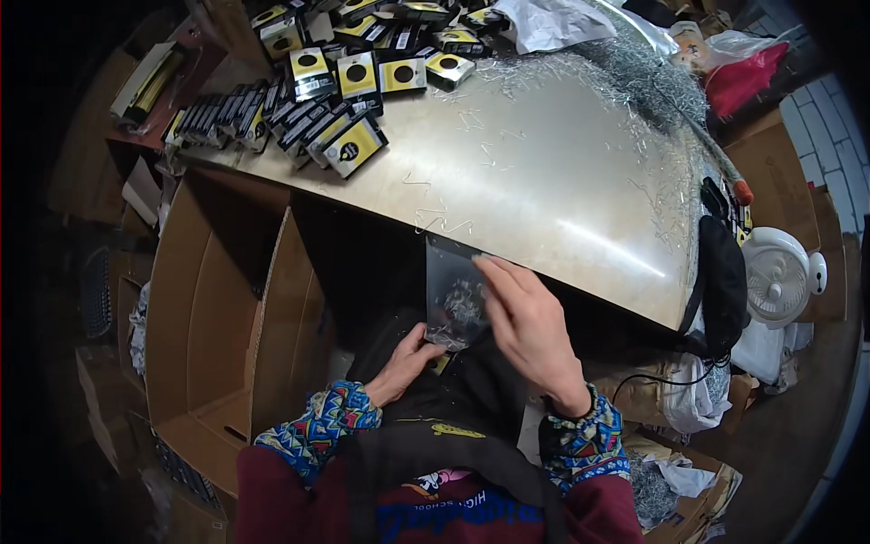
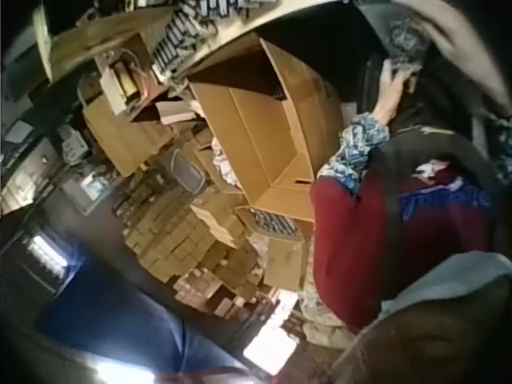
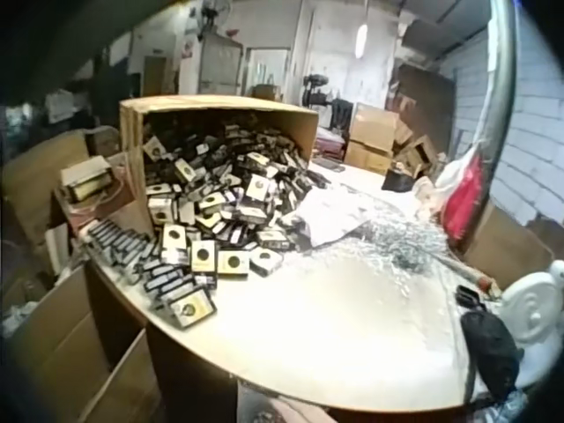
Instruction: Packaging small boxed products and cleaning the workbench area.
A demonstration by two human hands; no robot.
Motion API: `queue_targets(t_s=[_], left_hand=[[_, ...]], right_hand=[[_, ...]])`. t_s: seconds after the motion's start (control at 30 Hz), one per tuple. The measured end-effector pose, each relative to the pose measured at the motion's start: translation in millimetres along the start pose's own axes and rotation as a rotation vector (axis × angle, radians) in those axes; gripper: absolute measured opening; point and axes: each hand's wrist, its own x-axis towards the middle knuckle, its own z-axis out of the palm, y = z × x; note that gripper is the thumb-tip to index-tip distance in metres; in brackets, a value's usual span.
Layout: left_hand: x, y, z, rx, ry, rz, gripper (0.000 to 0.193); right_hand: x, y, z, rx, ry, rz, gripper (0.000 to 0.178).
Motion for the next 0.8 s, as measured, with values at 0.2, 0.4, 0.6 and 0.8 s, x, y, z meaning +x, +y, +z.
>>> queue_targets(t_s=[0.2,0.4,0.6,0.8], left_hand=[[-4,-5,10,0.535,0.08,0.266,0.076],[-3,-22,-1,0.836,0.213,0.414,0.063],[-30,1,-25,0.939,0.21,0.512,0.079],[-22,37,6,0.547,0.27,0.56,0.091]], right_hand=[[-31,34,40,-0.174,-0.126,-0.066,0.031],[-75,36,83,-0.06,-0.388,-0.212,0.042],[-62,37,69,0.214,-0.27,-0.051,0.034],[-37,24,50,0.44,-0.14,0.073,0.028]])
